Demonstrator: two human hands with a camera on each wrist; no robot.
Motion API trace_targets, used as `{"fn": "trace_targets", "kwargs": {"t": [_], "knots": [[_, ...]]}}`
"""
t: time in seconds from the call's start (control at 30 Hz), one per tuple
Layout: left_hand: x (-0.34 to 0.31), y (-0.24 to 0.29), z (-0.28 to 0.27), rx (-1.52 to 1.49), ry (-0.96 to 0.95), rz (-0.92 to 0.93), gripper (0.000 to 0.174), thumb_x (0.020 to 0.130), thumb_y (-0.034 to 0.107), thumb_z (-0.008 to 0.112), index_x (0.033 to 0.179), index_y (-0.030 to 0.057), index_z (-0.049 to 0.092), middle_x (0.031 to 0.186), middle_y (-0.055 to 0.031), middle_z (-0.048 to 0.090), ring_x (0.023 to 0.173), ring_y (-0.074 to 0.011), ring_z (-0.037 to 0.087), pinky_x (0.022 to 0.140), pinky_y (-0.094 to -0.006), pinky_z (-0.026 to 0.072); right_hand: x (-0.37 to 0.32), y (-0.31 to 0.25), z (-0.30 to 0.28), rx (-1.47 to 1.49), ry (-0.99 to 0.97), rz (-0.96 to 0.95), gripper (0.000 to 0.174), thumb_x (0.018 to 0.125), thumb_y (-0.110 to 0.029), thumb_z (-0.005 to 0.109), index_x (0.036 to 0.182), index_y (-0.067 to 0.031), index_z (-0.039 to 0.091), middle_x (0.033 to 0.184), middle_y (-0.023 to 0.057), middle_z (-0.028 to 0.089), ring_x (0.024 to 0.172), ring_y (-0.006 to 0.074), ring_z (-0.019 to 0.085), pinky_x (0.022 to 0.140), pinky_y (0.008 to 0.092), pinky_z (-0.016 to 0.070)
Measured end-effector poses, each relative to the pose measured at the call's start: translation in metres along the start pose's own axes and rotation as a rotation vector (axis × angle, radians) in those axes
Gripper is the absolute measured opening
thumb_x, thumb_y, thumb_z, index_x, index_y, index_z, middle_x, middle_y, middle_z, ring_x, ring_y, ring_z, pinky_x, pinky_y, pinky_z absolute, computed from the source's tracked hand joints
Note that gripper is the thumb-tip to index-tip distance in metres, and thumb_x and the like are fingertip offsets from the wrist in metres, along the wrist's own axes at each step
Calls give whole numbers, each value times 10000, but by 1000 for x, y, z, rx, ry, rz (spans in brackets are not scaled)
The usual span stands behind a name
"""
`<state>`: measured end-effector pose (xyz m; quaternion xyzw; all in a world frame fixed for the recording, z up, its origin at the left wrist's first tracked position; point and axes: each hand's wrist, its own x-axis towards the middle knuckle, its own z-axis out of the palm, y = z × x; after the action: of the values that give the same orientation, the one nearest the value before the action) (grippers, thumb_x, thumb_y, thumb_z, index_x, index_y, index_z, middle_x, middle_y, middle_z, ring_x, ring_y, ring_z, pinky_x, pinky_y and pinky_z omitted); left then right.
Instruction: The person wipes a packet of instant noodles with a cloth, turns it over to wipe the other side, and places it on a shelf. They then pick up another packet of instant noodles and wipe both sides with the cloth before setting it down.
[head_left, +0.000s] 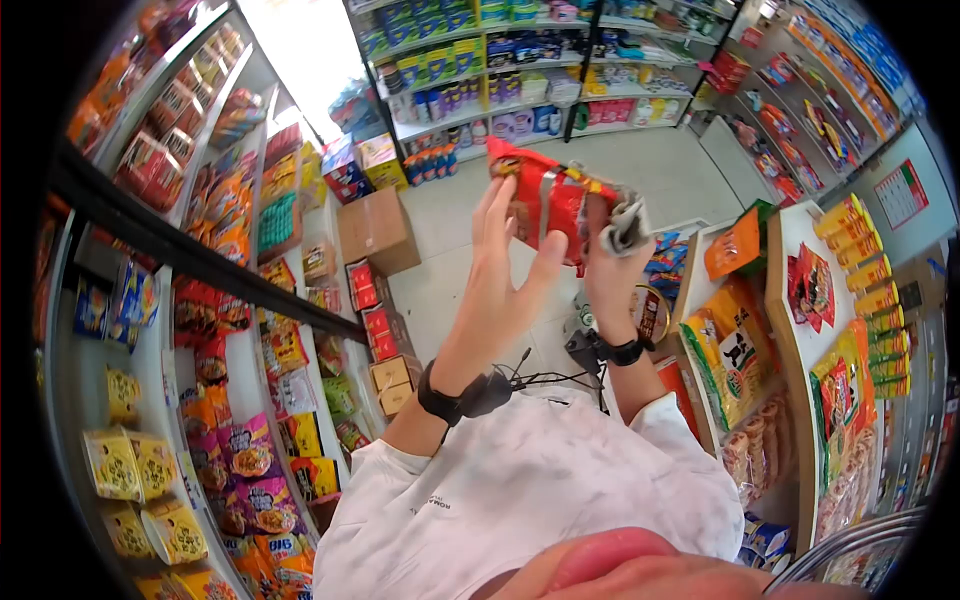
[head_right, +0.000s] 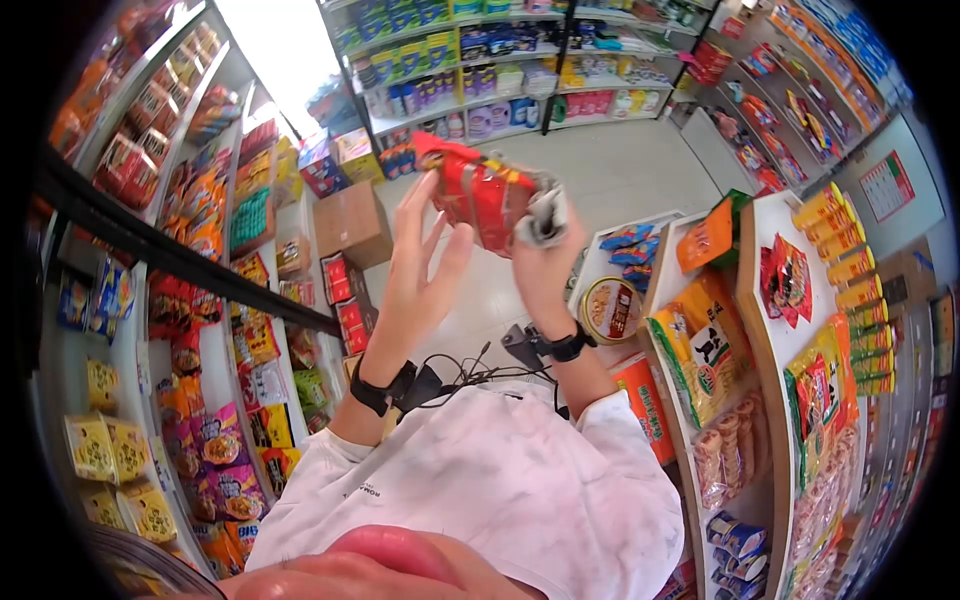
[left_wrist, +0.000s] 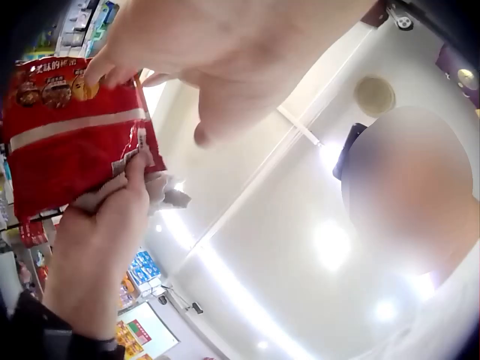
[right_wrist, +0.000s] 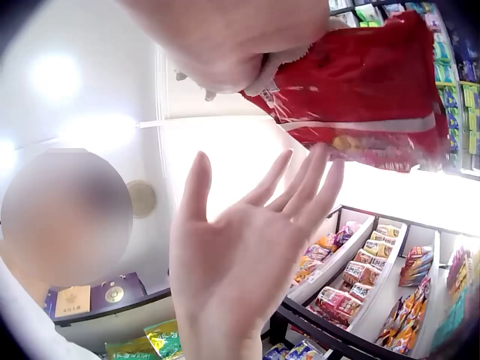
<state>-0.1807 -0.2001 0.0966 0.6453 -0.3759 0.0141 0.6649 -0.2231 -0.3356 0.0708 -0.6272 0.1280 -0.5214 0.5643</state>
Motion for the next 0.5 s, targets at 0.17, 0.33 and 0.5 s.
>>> {"fn": "trace_targets", "kwargs": {"t": [0.17, 0.33, 0.5], "knots": [[4, 10, 67, -186, 43, -190, 667, 1054, 478, 353, 1506, -7, 281, 1529, -153, 322, 1406, -240, 346, 1134, -365, 335, 0, -7, -38, -60, -339, -176, 518, 761, 49, 608, 1278, 31, 588, 1330, 199, 577, 1234, 287, 563, 1014, 386, 445], [5, -41, 89, -524, -189, -481, 768, 1024, 630, 197, 1526, 54, 276, 1507, -86, 394, 1379, -184, 396, 1137, -339, 330, 22, 4, -69, -230, -606, -409, 655, 874, -213, 597, 1469, -6, 419, 1575, 221, 302, 1472, 414, 244, 1178, 522, 187], [1, -64, 125, -549, -134, -544, 812, 997, 672, 172, 1535, 71, 267, 1509, -71, 399, 1376, -178, 404, 1138, -340, 329, 36, 5, -104, -408, -546, -397, 634, 915, -295, 544, 1466, -4, 428, 1569, 204, 327, 1461, 413, 271, 1170, 517, 209]]}}
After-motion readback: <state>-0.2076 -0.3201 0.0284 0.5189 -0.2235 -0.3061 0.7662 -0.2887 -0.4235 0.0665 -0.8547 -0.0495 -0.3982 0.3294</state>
